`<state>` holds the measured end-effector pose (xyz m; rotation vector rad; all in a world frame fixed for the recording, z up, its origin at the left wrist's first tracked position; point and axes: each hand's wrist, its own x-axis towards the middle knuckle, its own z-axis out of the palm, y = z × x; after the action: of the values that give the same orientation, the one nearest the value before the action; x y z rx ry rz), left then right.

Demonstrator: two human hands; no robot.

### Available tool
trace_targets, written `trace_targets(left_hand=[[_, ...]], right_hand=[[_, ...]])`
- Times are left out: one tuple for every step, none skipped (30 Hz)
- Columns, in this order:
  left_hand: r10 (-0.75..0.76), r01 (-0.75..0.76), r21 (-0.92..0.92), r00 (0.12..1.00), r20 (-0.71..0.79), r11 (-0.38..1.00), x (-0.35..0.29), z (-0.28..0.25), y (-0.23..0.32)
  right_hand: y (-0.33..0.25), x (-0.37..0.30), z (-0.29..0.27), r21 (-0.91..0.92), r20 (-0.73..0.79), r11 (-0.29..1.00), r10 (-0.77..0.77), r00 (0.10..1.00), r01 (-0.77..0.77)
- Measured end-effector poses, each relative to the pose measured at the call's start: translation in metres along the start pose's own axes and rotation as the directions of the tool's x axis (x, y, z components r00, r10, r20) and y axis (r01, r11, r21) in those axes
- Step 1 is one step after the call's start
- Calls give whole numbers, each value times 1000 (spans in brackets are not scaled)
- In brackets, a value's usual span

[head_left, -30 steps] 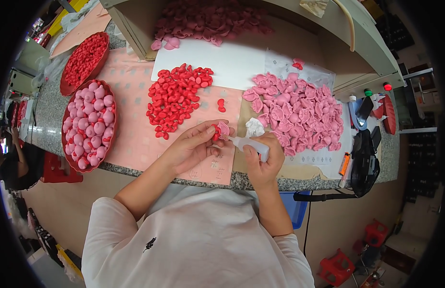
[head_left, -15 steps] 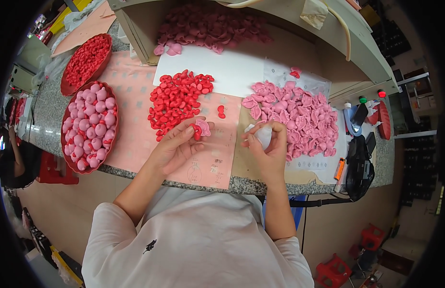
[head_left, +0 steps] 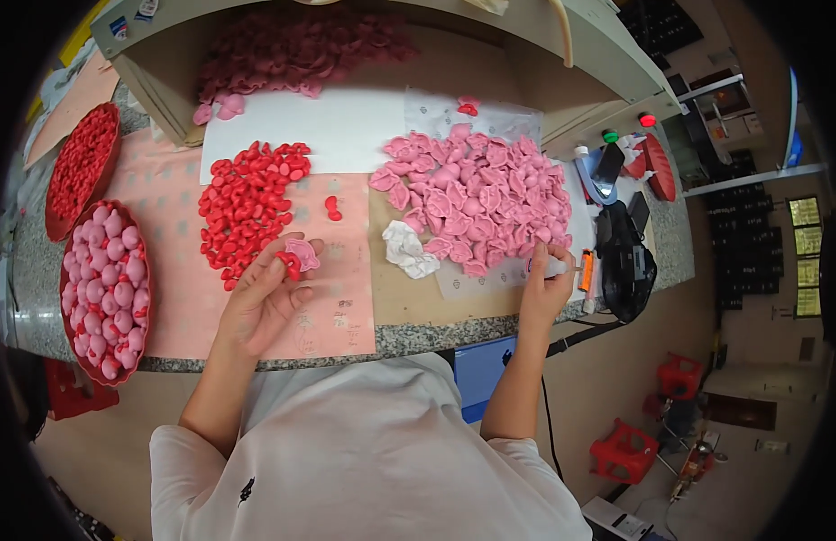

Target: Assembling small pink ball-like components into white bases.

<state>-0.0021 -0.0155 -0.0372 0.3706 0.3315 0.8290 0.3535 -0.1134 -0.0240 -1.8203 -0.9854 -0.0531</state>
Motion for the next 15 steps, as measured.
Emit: trace_targets(left_hand=[[-1, 1, 4, 1000, -14, 1000, 3, 4, -5], [-10, 10, -1, 1000, -6, 1000, 5, 6, -10], [-10, 10, 6, 1000, -8, 1000, 8, 9, -15], [-6, 6, 17, 1000, -14, 1000, 8, 10, -17], [-9, 9, 19, 1000, -14, 1000, 9, 10, -18], [-14, 14, 26, 1000, -1, 1000, 10, 10, -19], [-14, 13, 33, 1000, 8, 999, 10, 9, -20], [-11, 11, 36, 1000, 3, 999, 10, 8, -22], [-13, 12, 29, 1000, 9, 1000, 9, 6, -24], [-16, 15, 22, 1000, 14, 1000, 7, 6, -26], [-16, 16, 25, 1000, 8, 1000, 5, 6, -28], [-16, 16, 30, 1000, -12, 999, 3, 6, -30], [-18, 19, 34, 999, -27, 999, 1, 7, -32], [-21, 22, 36, 999, -30, 999, 0, 7, -34], [-37, 37, 27, 999, -12, 999, -1, 7, -37]], right_hand=[[11, 4, -9, -98, -9, 995, 4, 1000, -5], [20, 7, -17, -193, -17, 981, 8, 1000, -11], [29, 8, -22, -201, -23, 980, 8, 1000, -13], [32, 9, -22, -251, 25, 968, 16, 1000, -9], [34, 8, -22, -299, 74, 954, 26, 997, -2], [33, 3, -25, -216, 26, 969, 127, 992, -119], [33, -3, -27, -213, 30, 970, 128, 991, -119], [32, -12, -30, -212, -149, 976, 20, 989, -52], [31, -20, -31, -222, -323, 975, -86, 943, 13], [25, -29, -31, -139, -295, 987, -118, 948, 80], [10, -31, -28, -125, -84, 977, -183, 980, 171], [-8, -33, -21, -90, 130, 962, -245, 961, 258], [-18, -34, -10, -130, 221, 920, -335, 916, 369], [-16, -38, -6, -130, 222, 922, -331, 917, 364], [-13, -42, -2, -133, 280, 930, -297, 913, 343]])
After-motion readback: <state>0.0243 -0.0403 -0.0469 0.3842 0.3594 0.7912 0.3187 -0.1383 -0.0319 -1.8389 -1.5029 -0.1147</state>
